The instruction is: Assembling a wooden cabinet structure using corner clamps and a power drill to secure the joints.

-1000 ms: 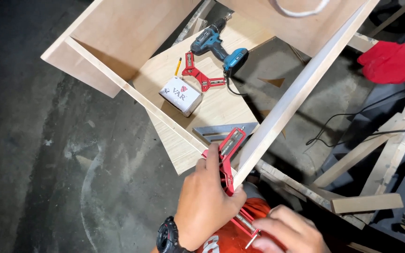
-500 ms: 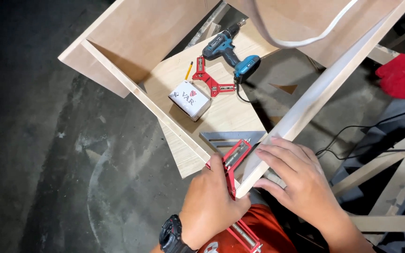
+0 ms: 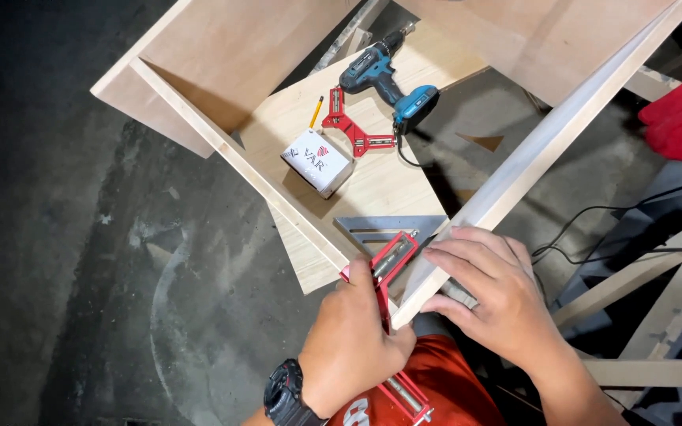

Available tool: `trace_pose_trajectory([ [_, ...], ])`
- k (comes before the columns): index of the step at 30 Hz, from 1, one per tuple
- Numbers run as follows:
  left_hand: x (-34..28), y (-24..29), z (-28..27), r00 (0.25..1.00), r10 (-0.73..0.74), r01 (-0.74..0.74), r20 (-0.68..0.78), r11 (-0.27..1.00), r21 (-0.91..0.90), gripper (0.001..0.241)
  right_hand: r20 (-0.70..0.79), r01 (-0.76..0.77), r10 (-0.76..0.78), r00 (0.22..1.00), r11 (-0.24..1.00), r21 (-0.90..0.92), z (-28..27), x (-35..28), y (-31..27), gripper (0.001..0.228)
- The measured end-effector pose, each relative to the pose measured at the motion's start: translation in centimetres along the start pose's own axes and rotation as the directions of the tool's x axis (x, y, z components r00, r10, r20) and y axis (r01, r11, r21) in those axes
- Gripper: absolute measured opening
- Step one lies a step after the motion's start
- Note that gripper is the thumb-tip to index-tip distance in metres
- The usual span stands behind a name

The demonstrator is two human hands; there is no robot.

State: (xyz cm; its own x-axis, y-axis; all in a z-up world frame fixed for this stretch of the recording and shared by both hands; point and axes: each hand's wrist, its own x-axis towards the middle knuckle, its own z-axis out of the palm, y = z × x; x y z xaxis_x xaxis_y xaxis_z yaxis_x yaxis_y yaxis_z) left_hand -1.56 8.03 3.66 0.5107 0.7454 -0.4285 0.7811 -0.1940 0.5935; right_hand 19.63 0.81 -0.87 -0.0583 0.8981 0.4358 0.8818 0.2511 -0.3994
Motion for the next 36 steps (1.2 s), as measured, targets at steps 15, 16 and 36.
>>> trace_pose_trajectory([
  [15, 0.0, -0.2, -0.2, 0.999, 0.039, -0.039, -0.009, 0.999, 0.01, 0.081, -0.223, -0.061, 0.13, 0.966, 0.955, 0.291, -0.2, -2.9, -5.6, 0.031],
  [16, -0.1, -0.2, -0.2, 0.999, 0.048, -0.048, -0.014, 0.999, -0.002, 0.079, -0.231, -0.083, 0.171, 0.958, 0.933, 0.35, -0.3, -3.2, -6.3, 0.025],
  [36, -0.4, 0.5, -0.7, 1.0, 0.026, -0.025, -0.017, 0.998, 0.05, 0.063, -0.224, 0.043, 0.011, 0.974, 0.972, 0.233, 2.6, -11.8, -10.3, 0.029],
])
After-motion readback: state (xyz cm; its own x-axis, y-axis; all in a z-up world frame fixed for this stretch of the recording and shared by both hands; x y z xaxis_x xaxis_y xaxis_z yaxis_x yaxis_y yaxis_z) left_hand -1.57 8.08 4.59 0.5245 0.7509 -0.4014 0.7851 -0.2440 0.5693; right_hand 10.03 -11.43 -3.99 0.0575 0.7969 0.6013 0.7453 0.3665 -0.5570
